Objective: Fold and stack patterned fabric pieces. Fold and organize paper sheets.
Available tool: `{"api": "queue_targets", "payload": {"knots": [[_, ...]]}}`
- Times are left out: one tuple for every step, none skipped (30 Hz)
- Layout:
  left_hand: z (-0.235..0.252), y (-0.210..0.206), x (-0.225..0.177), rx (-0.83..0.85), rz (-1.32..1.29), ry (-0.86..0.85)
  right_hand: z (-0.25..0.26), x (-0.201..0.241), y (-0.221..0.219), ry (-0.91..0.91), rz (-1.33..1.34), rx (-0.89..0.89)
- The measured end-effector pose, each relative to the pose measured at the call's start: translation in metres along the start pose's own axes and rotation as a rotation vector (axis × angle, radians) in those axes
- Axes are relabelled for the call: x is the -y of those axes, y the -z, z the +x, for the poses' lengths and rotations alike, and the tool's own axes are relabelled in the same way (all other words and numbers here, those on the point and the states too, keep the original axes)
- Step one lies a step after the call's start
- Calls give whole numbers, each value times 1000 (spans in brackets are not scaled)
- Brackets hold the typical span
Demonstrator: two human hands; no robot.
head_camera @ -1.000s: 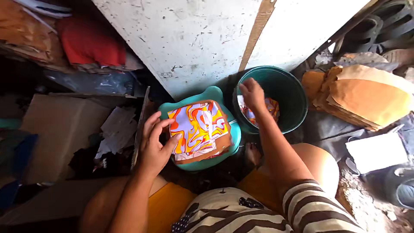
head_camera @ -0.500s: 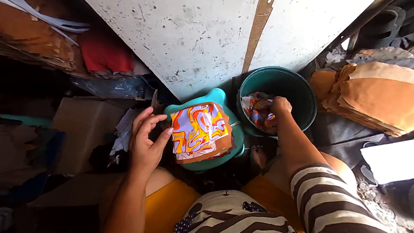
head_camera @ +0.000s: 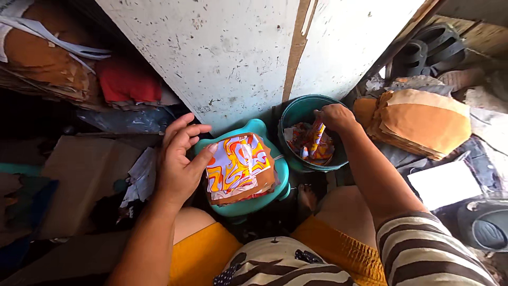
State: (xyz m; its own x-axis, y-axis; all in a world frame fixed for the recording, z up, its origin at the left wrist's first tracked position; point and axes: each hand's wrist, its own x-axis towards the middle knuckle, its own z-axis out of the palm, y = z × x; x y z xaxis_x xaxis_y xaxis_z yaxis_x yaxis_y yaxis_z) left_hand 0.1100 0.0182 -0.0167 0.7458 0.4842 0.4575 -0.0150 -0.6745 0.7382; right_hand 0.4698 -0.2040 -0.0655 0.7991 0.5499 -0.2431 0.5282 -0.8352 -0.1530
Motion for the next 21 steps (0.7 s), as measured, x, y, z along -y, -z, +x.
{"api": "queue_targets", "payload": {"knots": [[4,-3,-3,12,-4,-16,-4,-1,8,24,0,-18],[9,-6,-8,26,-1,-29,-8,-1,16,59,8,-56],[13,-11,-13,44,11,-43,-13,-2,24,102,11,-103],[18,-15,-17,64,25,-59,-18,-2,33,136,24,-144],[23,-20,-22,84,34,-78,-20,-1,39,169,49,-184],[28,-26,-26,106,38,-102,-22,-1,45,199,95,-222],[34,-32,-31,130,32,-125,-24,-1,49,233,162,-267],[40,-40,-36,152,17,-143,-25,-1,54,267,232,-312],[46,-48,-41,170,-10,-151,-25,-1,58,291,298,-338],[52,-57,-46,192,-43,-150,-27,1,63,294,355,-337],[58,-67,-52,211,-93,-146,-29,3,68,292,397,-324],[63,-78,-56,226,-164,-138,-32,7,73,298,413,-320],[69,-90,-61,253,-244,-122,-36,11,79,323,408,-319],[73,-102,-65,285,-325,-98,-41,15,84,363,386,-322],[76,-115,-68,327,-401,-49,-48,20,89,410,338,-319],[78,-126,-73,374,-486,18,-55,26,94,456,276,-315],[79,-138,-76,414,-560,83,-64,33,99,484,218,-313],[80,-148,-80,440,-612,147,-75,42,104,486,162,-303],[80,-156,-83,456,-644,200,-88,51,108,484,107,-296],[78,-161,-86,472,-672,252,-101,59,112,494,55,-300],[76,-163,-90,485,-703,302,-113,65,114,524,13,-307]]}}
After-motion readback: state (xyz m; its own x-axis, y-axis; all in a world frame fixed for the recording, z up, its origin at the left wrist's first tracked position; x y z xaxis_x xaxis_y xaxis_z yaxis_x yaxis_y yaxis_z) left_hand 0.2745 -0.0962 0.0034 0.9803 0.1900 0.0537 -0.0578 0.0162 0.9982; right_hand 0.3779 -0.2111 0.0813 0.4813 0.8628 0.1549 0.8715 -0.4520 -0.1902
